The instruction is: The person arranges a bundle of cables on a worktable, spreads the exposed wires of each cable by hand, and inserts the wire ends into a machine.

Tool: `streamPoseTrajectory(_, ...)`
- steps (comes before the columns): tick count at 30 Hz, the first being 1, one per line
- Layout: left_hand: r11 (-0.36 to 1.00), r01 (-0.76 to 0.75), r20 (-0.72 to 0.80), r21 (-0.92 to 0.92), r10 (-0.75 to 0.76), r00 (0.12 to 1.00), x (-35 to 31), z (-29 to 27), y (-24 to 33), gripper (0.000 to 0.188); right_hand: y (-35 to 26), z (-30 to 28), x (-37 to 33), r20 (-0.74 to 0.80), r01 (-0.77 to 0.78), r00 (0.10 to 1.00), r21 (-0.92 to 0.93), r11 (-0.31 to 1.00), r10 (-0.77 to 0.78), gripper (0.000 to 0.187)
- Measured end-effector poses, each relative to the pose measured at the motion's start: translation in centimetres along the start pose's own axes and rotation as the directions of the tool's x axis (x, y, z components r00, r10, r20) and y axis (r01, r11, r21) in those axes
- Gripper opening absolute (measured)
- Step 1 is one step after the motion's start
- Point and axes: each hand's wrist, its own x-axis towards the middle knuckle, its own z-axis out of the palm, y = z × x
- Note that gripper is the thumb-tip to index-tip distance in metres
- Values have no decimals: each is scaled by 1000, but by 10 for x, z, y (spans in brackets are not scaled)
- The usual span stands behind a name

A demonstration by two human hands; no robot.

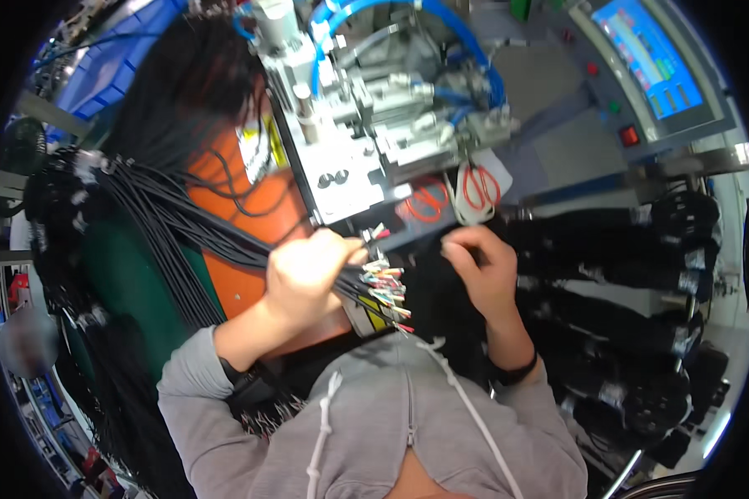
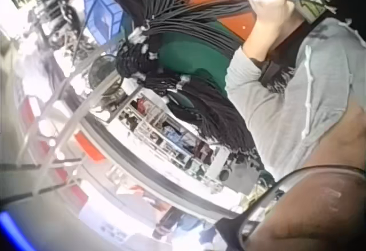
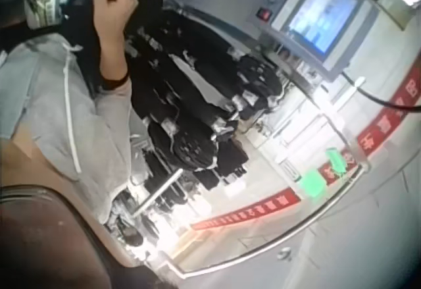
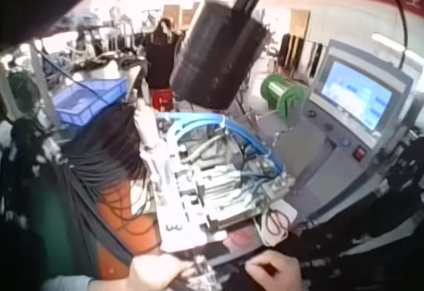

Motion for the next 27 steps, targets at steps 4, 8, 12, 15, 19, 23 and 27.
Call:
streamPoseTrajectory(4,1000,12,-123,-9,-13,992,8,6,-11,13,-9,43,24,124,-112,989,282,953,79,17)
streamPoseTrajectory(8,1000,11,-111,-13,-13,994,3,8,-8,12,-5,66,20,131,-157,986,513,844,104,18)
streamPoseTrajectory(12,1000,-2,-133,-27,-1,991,1,9,-7,12,2,74,19,83,-41,996,581,813,-10,16)
streamPoseTrajectory(15,999,-9,-137,-52,2,991,1,9,-7,11,7,76,22,66,33,994,547,836,-83,15)
streamPoseTrajectory(19,1000,-18,-125,-15,16,992,2,7,-8,12,8,77,27,88,34,992,527,849,-94,12)
streamPoseTrajectory(23,1000,-7,-85,13,8,996,3,6,-6,16,9,77,26,92,-34,995,610,792,-28,13)
streamPoseTrajectory(27,999,2,-48,34,0,999,1,4,-6,17,8,74,25,26,62,996,468,881,-84,16)
